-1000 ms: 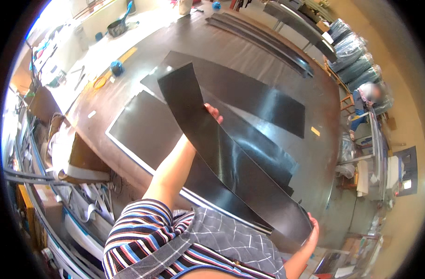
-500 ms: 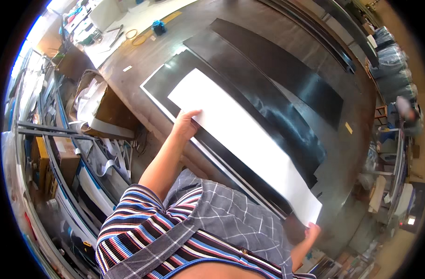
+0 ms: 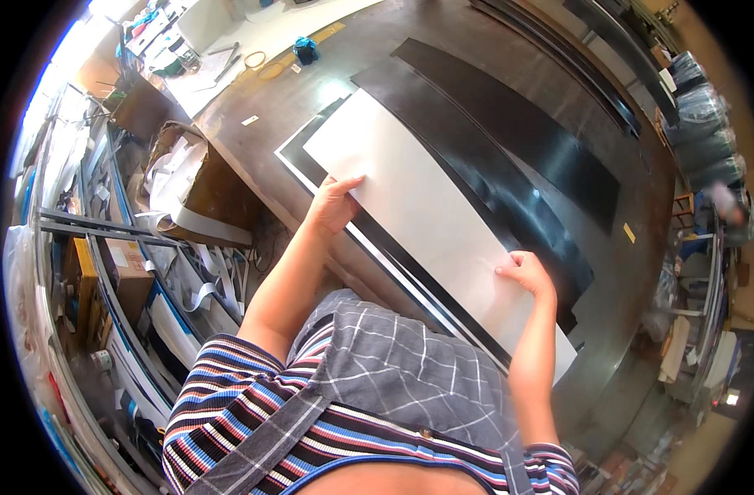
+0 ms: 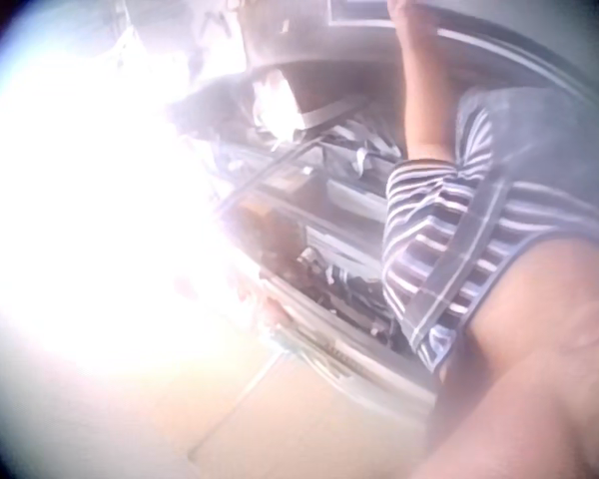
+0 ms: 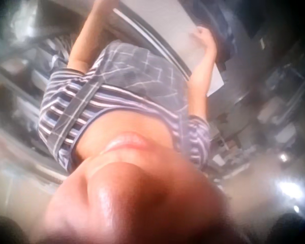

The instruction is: The person places a large white sheet into a machine for processing. After moving to a workbench, the person peels back a protective layer from black panels and aligns a new white material over them, pressing it down by hand to adhere it.

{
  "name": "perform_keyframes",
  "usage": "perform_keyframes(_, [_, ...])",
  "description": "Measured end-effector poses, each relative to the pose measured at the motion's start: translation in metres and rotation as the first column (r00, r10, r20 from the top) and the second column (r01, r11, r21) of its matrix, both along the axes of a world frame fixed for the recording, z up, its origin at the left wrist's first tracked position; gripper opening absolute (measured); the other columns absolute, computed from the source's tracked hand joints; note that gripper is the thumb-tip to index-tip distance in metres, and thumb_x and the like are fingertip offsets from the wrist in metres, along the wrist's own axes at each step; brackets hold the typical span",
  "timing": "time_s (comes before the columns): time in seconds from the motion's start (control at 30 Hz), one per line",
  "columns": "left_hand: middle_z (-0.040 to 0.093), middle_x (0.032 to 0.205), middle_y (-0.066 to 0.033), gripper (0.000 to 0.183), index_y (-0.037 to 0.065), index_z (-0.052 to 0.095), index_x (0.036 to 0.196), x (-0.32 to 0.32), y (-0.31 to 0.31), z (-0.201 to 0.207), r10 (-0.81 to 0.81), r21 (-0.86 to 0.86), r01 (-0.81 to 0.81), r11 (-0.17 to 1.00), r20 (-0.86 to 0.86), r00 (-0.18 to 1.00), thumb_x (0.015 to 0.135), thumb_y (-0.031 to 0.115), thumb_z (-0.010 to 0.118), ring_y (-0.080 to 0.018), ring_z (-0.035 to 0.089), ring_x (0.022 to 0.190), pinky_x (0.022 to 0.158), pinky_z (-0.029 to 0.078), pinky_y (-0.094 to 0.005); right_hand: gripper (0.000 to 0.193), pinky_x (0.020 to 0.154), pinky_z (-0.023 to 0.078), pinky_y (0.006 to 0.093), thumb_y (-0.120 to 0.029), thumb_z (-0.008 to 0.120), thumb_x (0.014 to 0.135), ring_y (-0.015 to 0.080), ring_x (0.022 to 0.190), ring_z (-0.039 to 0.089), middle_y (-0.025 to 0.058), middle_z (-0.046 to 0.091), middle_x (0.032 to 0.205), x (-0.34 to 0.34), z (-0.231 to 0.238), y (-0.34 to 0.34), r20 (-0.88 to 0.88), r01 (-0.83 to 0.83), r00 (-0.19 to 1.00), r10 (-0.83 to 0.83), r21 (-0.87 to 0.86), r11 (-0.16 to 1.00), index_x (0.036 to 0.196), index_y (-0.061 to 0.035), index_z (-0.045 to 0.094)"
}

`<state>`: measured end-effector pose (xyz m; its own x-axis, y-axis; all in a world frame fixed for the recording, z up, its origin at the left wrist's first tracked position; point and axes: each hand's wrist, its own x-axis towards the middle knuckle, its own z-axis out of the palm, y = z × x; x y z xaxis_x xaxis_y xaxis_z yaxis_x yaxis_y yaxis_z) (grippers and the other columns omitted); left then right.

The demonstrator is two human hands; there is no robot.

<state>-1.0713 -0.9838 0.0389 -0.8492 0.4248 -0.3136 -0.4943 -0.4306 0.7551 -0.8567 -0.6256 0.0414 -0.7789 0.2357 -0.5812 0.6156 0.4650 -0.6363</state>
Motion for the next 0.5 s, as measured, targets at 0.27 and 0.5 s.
perform_keyframes(0.27, [0.032, 0.147, -0.0146, 0.062, 0.014, 0.045, 0.136, -0.012, -0.045, -0.056, -0.784, -0.894, -0.447, 0.034, -0.302, 0.543, 0.083, 0.041, 0.062, -0.0318, 0.027, 0.137, 0.111, 0.022, -0.0501, 0.018, 0.065, 0.044, 0.0271, -0.014, 0.068, 0.076, 0.0086, 0.069, 0.054, -0.0006, 0.061, 0.074, -0.014, -0.014, -0.007, -0.014, -0.025, 1.0, 0.024, -0.067, 0.997, 0.086, 0.0004, 0.064])
perform_keyframes(0.5, [0.033, 0.145, -0.0154, 0.067, 0.013, 0.04, 0.138, -0.008, -0.017, -0.063, -0.751, -0.862, -0.481, 0.159, -0.421, 0.508, 0.08, 0.03, 0.068, -0.0317, 0.031, 0.134, 0.109, 0.025, -0.0475, 0.018, 0.068, 0.045, 0.0277, -0.012, 0.066, 0.079, 0.0109, 0.073, 0.057, 0.0023, 0.063, 0.079, -0.041, 0.001, -0.024, -0.073, -0.017, 0.997, 0.012, -0.074, 0.997, 0.09, 0.002, 0.065])
